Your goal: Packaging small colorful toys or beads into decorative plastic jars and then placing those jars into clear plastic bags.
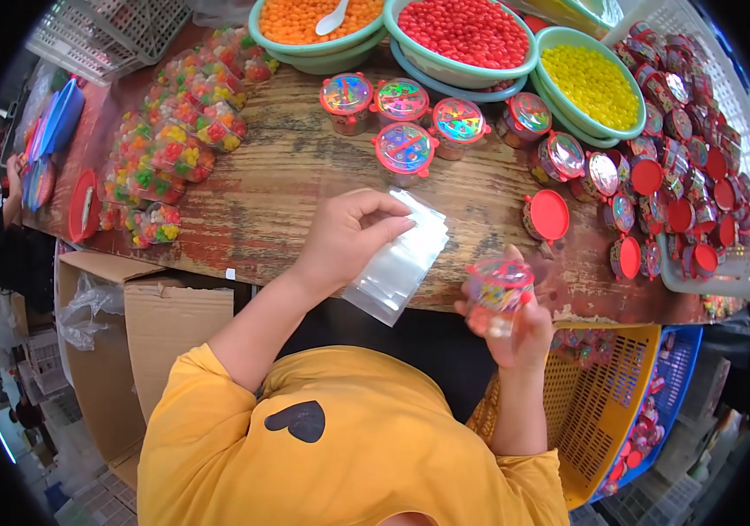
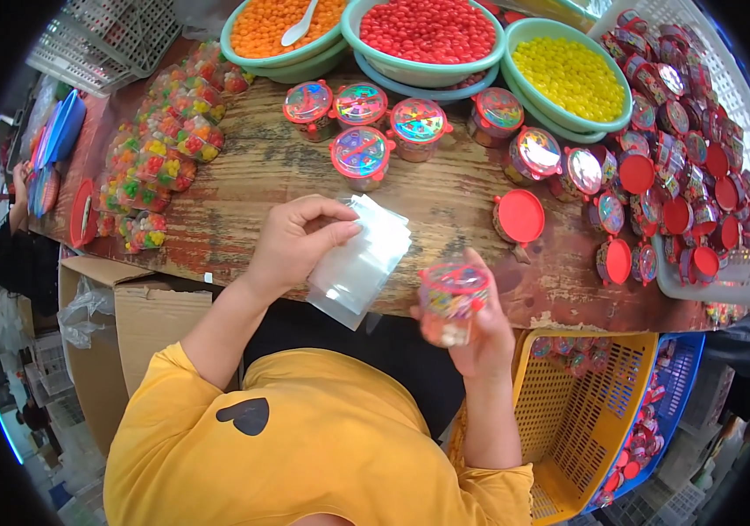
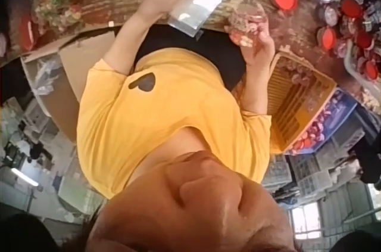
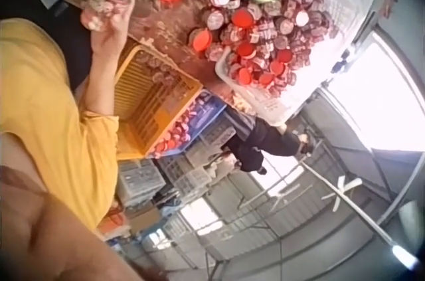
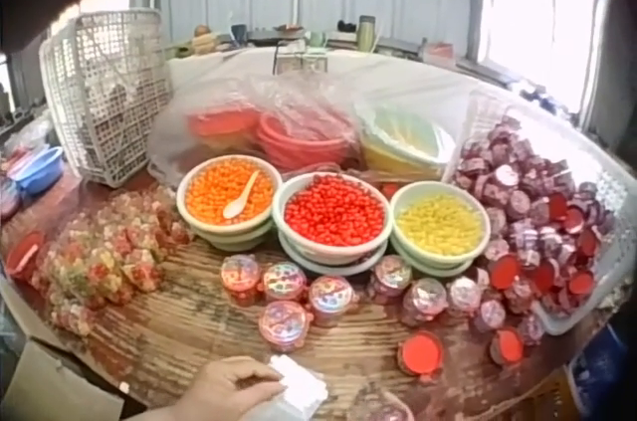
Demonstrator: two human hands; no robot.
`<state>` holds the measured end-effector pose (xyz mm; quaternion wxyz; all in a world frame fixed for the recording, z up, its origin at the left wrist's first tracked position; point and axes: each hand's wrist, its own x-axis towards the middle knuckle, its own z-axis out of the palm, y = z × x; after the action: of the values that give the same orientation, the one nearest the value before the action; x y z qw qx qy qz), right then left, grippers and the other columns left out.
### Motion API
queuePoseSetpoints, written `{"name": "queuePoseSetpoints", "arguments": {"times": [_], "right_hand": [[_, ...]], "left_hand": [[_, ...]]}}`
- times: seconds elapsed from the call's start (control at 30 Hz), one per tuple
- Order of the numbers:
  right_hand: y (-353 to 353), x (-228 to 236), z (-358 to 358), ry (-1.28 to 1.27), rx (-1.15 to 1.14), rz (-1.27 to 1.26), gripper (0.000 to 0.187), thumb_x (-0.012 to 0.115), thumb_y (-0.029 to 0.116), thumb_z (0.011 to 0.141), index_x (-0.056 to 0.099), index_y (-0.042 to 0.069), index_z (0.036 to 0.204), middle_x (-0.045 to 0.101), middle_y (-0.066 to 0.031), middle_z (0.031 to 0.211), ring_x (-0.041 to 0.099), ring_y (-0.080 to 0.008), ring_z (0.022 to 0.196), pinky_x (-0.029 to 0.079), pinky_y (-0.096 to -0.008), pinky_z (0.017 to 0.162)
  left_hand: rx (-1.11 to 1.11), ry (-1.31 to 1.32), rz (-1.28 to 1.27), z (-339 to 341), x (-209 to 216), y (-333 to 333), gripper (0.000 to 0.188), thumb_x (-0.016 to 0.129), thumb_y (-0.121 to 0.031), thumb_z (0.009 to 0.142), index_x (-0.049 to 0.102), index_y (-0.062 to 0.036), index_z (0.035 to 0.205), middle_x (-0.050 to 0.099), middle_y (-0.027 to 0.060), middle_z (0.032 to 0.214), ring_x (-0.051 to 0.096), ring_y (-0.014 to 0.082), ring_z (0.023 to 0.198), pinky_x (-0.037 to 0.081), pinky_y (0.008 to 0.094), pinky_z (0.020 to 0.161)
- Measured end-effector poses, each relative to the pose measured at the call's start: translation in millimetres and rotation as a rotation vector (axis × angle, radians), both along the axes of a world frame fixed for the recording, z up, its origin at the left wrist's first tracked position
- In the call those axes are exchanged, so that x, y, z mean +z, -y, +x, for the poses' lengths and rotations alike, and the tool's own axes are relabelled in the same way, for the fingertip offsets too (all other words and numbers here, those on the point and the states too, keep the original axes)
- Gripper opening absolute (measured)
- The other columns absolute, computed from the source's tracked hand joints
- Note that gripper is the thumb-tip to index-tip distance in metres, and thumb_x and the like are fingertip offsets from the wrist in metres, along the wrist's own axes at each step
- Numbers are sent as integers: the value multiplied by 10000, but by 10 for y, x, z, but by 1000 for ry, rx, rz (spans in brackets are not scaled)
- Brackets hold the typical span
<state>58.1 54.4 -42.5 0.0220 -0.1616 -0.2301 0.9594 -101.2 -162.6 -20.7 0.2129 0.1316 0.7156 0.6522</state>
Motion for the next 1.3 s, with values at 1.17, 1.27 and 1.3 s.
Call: {"name": "queuePoseSetpoints", "arguments": {"times": [1.17, 1.27, 1.3], "right_hand": [[-264, -92, 257, -238, -12, 803, 833, 885, 11, 708, 407, 52, 1389, 441, -160, 1501, 465, -261, 1383, 457, -416, 1100], [-209, -53, 284, -155, -117, 677, 910, 926, 100, 672, 408, 53, 1418, 468, -175, 1476, 482, -288, 1363, 438, -421, 1111], [-184, -59, 268, -169, -164, 632, 957, 925, 127, 682, 373, 36, 1459, 470, -161, 1476, 479, -290, 1364, 426, -439, 1124]], "left_hand": [[-586, 279, 195, 112, 416, -460, 472, 690, 6, 910, 514, -14, 1348, 693, 56, 998, 660, 101, 898, 527, 260, 844], [-607, -236, 21, 101, 338, -474, 657, 773, -37, 859, 443, -29, 1426, 629, 109, 1215, 636, 136, 1017, 512, 279, 894], [-404, -358, 151, 171, 329, -510, 780, 818, -67, 818, 383, -57, 1466, 589, 123, 1263, 613, 167, 1063, 508, 290, 917]]}}
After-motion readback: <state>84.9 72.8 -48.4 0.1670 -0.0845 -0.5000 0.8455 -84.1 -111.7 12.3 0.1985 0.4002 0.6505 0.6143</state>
